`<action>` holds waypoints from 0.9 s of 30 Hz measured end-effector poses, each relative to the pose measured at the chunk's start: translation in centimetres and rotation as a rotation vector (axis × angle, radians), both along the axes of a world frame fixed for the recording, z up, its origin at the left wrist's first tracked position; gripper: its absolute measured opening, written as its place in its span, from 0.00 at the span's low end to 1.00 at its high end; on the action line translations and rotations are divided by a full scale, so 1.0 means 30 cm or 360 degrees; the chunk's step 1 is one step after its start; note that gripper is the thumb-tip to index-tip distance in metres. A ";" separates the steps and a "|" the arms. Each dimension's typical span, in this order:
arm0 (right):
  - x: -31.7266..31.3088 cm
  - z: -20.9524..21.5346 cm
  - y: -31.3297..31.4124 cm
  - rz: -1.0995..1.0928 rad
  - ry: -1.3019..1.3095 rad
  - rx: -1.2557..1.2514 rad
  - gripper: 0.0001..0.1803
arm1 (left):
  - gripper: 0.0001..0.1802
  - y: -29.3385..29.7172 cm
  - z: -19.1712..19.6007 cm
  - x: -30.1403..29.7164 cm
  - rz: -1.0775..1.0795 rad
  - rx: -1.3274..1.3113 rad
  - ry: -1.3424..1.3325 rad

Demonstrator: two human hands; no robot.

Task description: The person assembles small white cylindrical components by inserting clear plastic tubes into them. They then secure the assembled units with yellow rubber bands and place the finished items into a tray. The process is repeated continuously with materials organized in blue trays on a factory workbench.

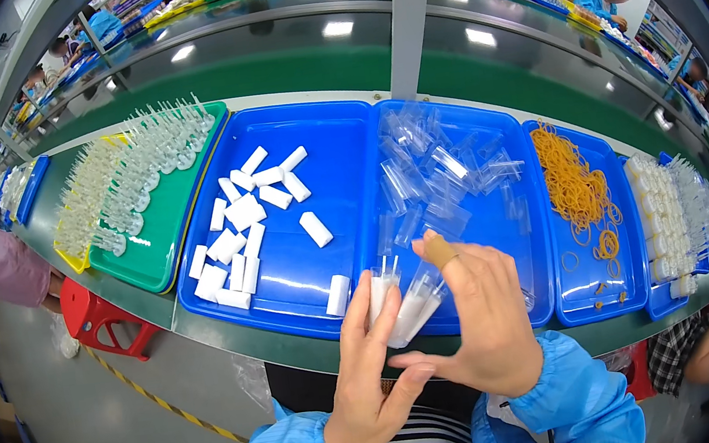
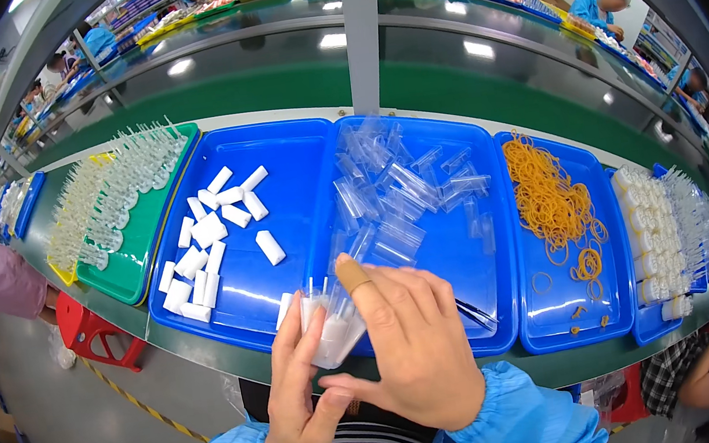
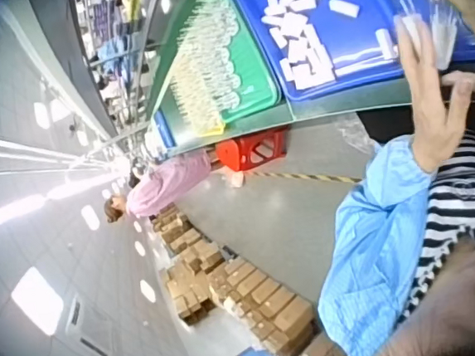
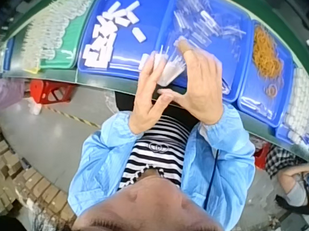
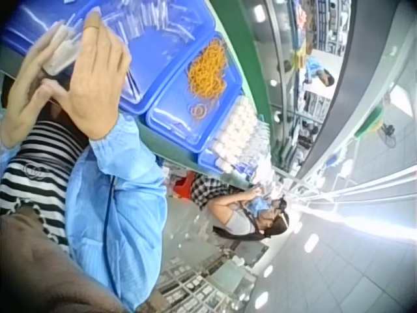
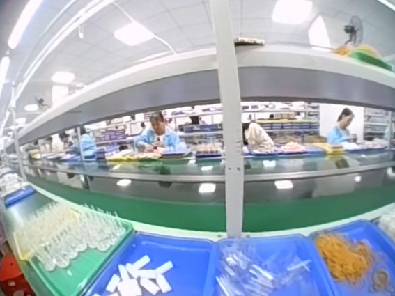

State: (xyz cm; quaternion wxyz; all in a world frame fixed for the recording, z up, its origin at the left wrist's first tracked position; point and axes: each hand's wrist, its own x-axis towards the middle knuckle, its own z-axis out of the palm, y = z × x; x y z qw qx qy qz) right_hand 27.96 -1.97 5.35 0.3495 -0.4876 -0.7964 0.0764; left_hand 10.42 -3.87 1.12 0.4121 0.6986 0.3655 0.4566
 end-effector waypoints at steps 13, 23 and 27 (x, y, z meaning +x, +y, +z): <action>0.045 0.005 0.018 0.0192 0.0006 0.0059 0.37 | 0.41 -0.042 0.009 -0.007 -0.0166 -0.0500 -0.0756; 0.046 -0.027 0.005 0.0351 0.0237 0.0010 0.41 | 0.34 0.006 0.022 -0.035 -0.0210 -0.1188 -0.0841; 0.083 -0.048 -0.016 0.0415 0.0261 0.0052 0.34 | 0.32 0.006 0.017 -0.022 -0.0398 -0.1258 -0.0889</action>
